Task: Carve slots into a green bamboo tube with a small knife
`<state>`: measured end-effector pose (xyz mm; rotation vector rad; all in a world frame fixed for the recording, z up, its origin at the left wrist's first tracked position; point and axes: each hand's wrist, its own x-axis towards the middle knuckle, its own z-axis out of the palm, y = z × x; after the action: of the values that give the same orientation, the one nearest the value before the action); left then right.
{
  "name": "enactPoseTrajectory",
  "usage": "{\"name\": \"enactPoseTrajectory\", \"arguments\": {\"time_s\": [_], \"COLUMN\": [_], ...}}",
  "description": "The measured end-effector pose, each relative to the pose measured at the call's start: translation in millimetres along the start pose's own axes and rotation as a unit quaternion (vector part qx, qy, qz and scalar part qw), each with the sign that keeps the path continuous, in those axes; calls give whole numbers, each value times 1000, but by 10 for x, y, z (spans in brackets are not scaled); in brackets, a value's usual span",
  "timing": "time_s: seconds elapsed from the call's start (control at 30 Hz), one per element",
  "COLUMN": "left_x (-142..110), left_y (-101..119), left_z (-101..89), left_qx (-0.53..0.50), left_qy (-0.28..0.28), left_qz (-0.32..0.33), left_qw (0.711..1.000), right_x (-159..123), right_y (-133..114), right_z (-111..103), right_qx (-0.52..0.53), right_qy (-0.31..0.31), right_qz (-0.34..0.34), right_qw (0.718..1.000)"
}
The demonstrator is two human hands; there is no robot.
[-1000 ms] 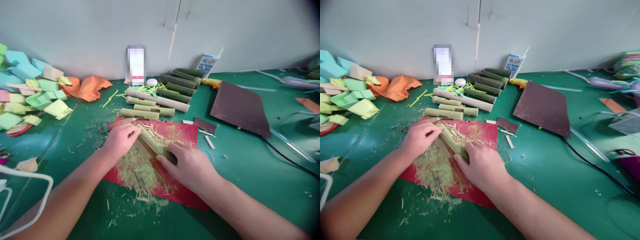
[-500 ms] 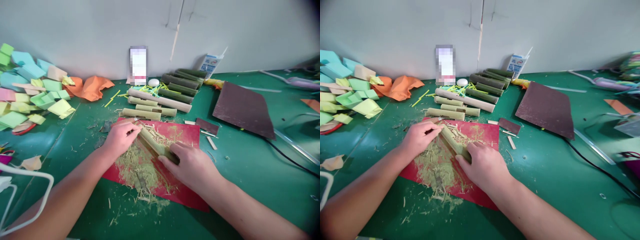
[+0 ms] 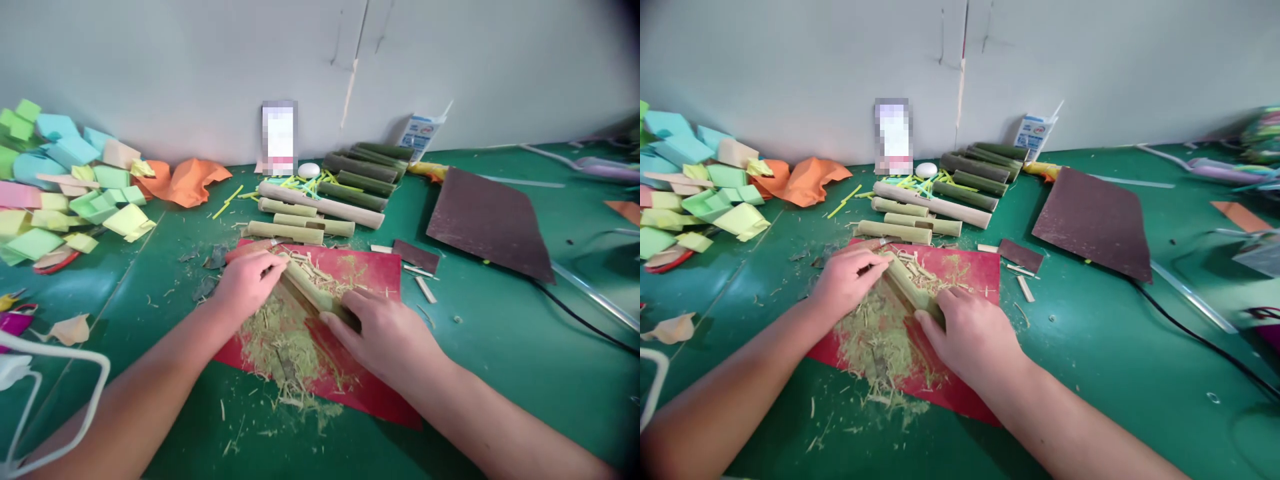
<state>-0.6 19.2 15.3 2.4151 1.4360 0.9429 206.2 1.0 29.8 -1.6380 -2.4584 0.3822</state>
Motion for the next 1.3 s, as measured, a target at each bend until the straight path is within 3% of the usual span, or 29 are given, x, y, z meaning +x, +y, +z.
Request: {"name": "enactPoseTrajectory", "arguments": {"time_s": [0.03,0.13,0.17,0.3,0.43,0.57,0.73,0.87,1.0,1.03,1.13,1.17,1.3], "left_x": [-4,-11,-9,7,7,4,-7,-15,-38,-38,-39,-42,-47], "left_y": [0,2,-3,-25,-20,-69,-52,-43,-18,-27,-70,-76,-97], "left_z": [-3,-7,-7,-7,-3,-18,3,-7,-44,-53,-61,-56,-29], "left_qx": [5,-41,-51,-17,-64,-7,-52,-22,-62,-61,-7,2,-20], "left_qy": [8,-72,-73,17,-78,20,-63,15,-93,-84,17,20,-50], "left_qz": [-4,33,34,-9,26,-25,23,-8,56,53,-1,-1,49], "left_qw": [1000,996,995,1000,995,999,996,1000,992,993,1000,1000,997], "right_x": [3,11,13,10,6,19,23,14,22,26,36,38,43], "right_y": [0,1,1,0,-5,-11,-11,-19,-26,-25,-18,-15,-7], "right_z": [3,9,9,0,-5,-6,-5,-12,-17,-16,-7,-3,8], "right_qx": [0,5,7,6,10,11,4,-1,-1,-2,-9,-12,-13], "right_qy": [2,3,4,10,3,0,-4,-2,-3,-4,-1,0,-5], "right_qz": [-2,-11,-11,-7,-12,-6,-8,-8,-7,-5,6,6,8], "right_qw": [1000,1000,1000,1000,1000,1000,1000,1000,1000,1000,1000,1000,1000]}}
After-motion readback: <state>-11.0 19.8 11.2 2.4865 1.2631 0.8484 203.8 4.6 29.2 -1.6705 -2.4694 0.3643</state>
